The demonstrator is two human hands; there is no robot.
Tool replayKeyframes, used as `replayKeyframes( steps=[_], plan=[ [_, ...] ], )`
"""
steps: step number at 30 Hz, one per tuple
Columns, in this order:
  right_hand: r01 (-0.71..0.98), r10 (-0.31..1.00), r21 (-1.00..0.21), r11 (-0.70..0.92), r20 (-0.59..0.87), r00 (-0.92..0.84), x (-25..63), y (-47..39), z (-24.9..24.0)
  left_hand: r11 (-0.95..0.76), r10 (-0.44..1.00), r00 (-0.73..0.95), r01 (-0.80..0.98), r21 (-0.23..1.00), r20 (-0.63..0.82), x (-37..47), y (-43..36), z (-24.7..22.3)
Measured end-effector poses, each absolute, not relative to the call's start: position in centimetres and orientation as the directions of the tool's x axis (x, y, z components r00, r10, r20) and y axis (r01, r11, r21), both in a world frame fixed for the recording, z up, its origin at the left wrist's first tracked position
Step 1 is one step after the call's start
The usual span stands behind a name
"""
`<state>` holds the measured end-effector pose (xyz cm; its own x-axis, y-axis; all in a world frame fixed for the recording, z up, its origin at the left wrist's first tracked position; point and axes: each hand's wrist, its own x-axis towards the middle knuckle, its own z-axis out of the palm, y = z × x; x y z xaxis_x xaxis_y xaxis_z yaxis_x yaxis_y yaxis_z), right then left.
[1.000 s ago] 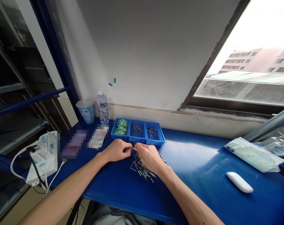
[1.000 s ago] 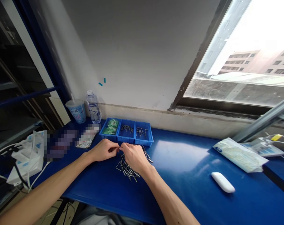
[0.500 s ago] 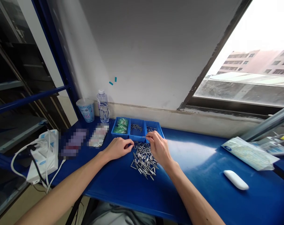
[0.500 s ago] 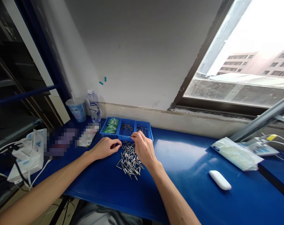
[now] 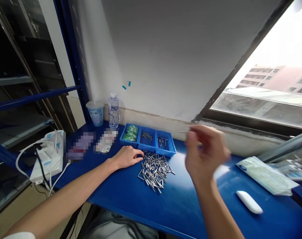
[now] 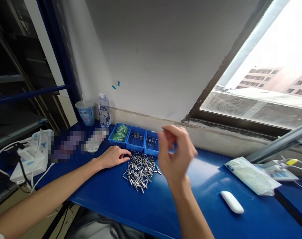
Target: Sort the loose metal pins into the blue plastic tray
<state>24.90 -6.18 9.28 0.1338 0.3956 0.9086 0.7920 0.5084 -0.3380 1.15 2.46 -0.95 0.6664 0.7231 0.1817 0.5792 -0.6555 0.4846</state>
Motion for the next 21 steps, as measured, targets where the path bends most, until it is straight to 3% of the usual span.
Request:
replayKeyframes(
  steps=[5, 12, 16, 21],
  plan=[
    [0.734, 0.524, -0.464, 0.496, 0.834, 0.173, 26.6, -2.4, 7.0, -0.66, 0.72, 0.669, 0.579, 0.478, 0.183, 1.2, 2.6, -1.0],
    [0.861, 0.601, -0.181, 0.476, 0.781, -0.168, 26.9, -2.7, 1.2, -0.671, 0.717, 0.667, 0.583, 0.459, 0.201, 1.3, 2.4, -1.1],
    [0.842, 0.658, -0.128, 0.524, 0.689, -0.304, 24.7, -3.0, 0.3, -0.674, 0.719, 0.66, 0.587, 0.448, 0.217, 1.2, 2.5, -1.1],
    [0.833, 0.667, -0.12, 0.54, 0.665, -0.336, 23.7, -3.2, 0.2, -0.65, 0.748, 0.619, 0.613, 0.45, 0.239, 1.2, 2.7, -1.3]
  ],
)
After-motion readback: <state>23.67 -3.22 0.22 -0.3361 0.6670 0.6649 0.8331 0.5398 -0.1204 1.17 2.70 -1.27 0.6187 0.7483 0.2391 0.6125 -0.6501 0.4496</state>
